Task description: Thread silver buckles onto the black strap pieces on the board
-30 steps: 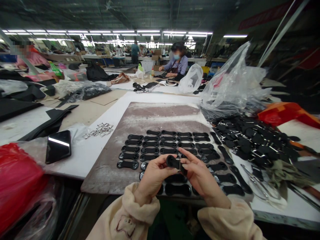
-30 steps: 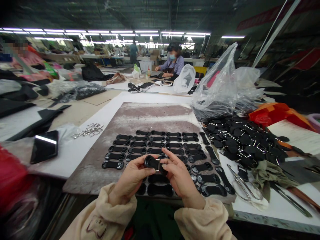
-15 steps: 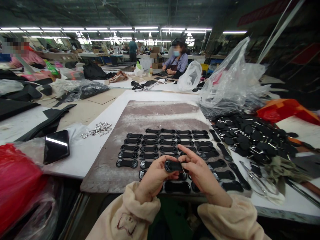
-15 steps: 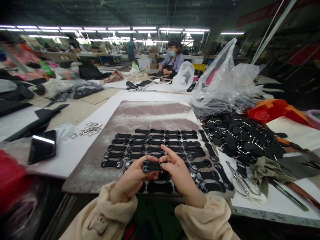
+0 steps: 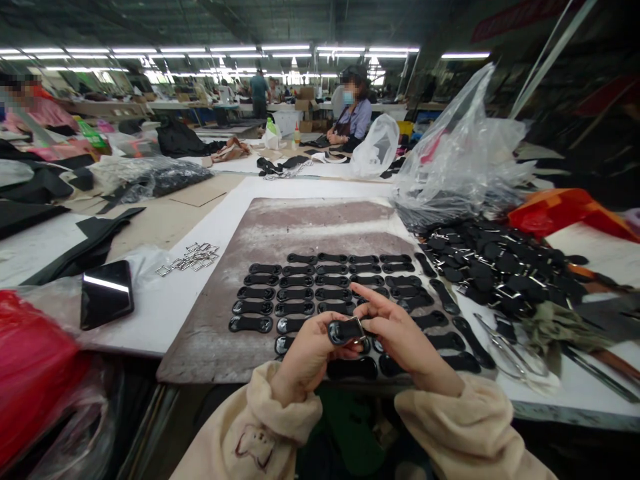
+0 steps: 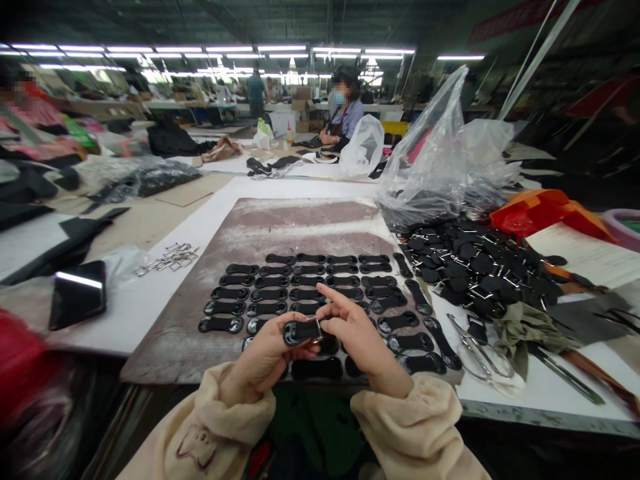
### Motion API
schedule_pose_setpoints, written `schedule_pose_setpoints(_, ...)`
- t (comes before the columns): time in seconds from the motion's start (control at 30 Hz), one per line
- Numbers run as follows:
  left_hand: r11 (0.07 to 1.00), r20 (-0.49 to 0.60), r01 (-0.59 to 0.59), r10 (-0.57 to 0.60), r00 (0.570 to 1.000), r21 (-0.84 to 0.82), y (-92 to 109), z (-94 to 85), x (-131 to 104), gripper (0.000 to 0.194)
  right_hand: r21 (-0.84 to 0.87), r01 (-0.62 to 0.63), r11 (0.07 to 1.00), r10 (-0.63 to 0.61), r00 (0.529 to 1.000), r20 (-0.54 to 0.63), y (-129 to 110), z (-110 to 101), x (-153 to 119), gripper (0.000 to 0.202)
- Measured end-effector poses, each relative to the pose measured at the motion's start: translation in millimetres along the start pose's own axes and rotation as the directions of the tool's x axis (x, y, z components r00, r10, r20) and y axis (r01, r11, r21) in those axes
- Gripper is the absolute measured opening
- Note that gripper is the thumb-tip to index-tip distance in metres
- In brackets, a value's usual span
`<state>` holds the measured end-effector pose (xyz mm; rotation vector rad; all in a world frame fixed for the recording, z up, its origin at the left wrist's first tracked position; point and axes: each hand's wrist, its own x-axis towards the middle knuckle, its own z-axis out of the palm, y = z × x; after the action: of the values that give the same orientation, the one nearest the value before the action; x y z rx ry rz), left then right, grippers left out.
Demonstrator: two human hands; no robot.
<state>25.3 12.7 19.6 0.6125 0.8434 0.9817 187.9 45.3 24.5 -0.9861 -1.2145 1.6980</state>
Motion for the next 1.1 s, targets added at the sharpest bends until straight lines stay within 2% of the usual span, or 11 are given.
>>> schedule_pose_setpoints(0.17,0.999,0.057,0.036,-0.037,0.998,0.019,7.9,2.7,-4.0,0.025,0.255,-0.107,0.961,0.102,0.994,0.034,3.4,-0.8,3.5,0.06)
schedule_pose_setpoints(0.27,0.998,0.069,0.054,-0.055,0.996,0.009,9.7,2.6,-4.8,0.026,0.297,-0.136,0.945,0.116,0.99,0.085,6.7,2.5,5.2,0.058)
schedule_pose_setpoints(0.47,0.997,0.077,0.072,-0.068,0.995,-0.041,7.0,-0.3,-4.1,0.021,0.241,-0.124,0.963,0.107,0.991,0.082,6.9,7.2,8.0,0.064)
schedule_pose_setpoints(0.57,0.998,0.025,0.042,-0.041,0.999,-0.054,4.0,2.3,-3.5,0.023,0.125,-0.118,0.985,0.12,0.993,-0.007,7.1,9.7,9.0,0.068)
schedule_pose_setpoints(0.7,0.996,-0.066,-0.084,0.084,0.994,0.006,-0.4,7.4,-1.2,0.026,0.044,-0.087,0.995,0.092,0.987,-0.129,7.7,10.7,5.5,0.069)
schedule_pose_setpoints(0.83,0.985,-0.062,-0.17,0.172,0.983,0.03,-4.2,10.2,1.4,0.025,0.116,-0.003,0.993,0.015,0.994,-0.107,4.9,9.4,-2.7,0.065)
schedule_pose_setpoints(1.0,0.99,-0.109,-0.141,0.14,0.984,-0.002,-6.3,15.2,0.8,0.018,0.056,0.028,0.998,-0.021,0.993,-0.117,3.0,10.4,-8.2,0.06)
schedule_pose_setpoints(1.1,0.986,-0.16,-0.166,0.16,0.974,-0.023,-4.9,18.3,-0.3,0.016,0.033,0.077,0.996,-0.075,0.995,-0.063,0.2,12.8,-12.2,0.068)
